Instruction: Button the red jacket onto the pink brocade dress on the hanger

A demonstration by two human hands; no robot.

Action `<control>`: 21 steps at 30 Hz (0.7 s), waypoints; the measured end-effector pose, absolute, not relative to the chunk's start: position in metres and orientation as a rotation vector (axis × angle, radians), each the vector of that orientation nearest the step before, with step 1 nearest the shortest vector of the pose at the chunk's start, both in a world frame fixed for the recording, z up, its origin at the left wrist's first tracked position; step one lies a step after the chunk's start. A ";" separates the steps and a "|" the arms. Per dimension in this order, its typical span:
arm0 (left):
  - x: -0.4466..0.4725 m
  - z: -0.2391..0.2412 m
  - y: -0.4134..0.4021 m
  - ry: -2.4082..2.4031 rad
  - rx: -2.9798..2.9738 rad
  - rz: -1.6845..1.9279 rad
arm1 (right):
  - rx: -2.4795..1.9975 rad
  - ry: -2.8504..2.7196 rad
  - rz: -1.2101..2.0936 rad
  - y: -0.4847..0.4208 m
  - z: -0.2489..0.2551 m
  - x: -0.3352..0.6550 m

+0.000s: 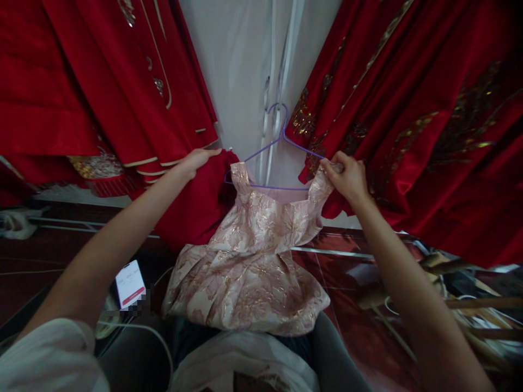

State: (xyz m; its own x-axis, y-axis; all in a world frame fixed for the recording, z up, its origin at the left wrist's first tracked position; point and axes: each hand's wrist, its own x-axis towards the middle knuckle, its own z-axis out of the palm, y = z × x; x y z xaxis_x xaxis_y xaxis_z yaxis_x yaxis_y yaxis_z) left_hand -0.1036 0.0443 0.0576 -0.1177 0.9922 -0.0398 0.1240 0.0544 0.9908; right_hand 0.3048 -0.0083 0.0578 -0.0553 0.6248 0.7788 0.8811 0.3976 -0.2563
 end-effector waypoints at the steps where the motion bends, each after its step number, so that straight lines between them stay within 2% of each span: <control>1: -0.089 0.059 0.045 1.363 1.234 1.285 | -1.329 -1.765 -0.380 -0.009 0.058 0.302; 3: -0.057 0.064 0.045 1.212 1.321 1.479 | -1.345 -1.751 -0.405 -0.012 0.058 0.296; 7: 0.006 0.078 0.046 0.973 1.548 1.604 | -1.349 -1.719 -0.456 -0.020 0.053 0.284; 11: 0.036 0.077 0.041 0.805 1.807 1.520 | -1.363 -1.739 -0.378 -0.030 0.047 0.279; 14: 0.028 0.066 0.034 0.869 1.927 1.433 | -1.385 -1.742 -0.229 -0.024 0.046 0.281; 17: 0.004 0.053 0.031 1.083 1.920 1.408 | -1.501 -1.742 -0.017 0.003 0.047 0.287; 21: -0.025 0.039 0.033 1.269 1.909 1.308 | -1.658 -1.858 0.662 0.053 0.050 0.288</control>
State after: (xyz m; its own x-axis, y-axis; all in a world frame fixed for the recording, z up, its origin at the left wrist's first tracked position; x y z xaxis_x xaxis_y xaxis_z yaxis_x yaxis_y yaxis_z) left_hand -0.0247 0.0333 0.0394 0.1051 0.8912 0.4413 0.4138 -0.4427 0.7955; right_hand 0.2878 0.0526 0.0497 -0.0810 0.9934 0.0807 0.7185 0.1144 -0.6860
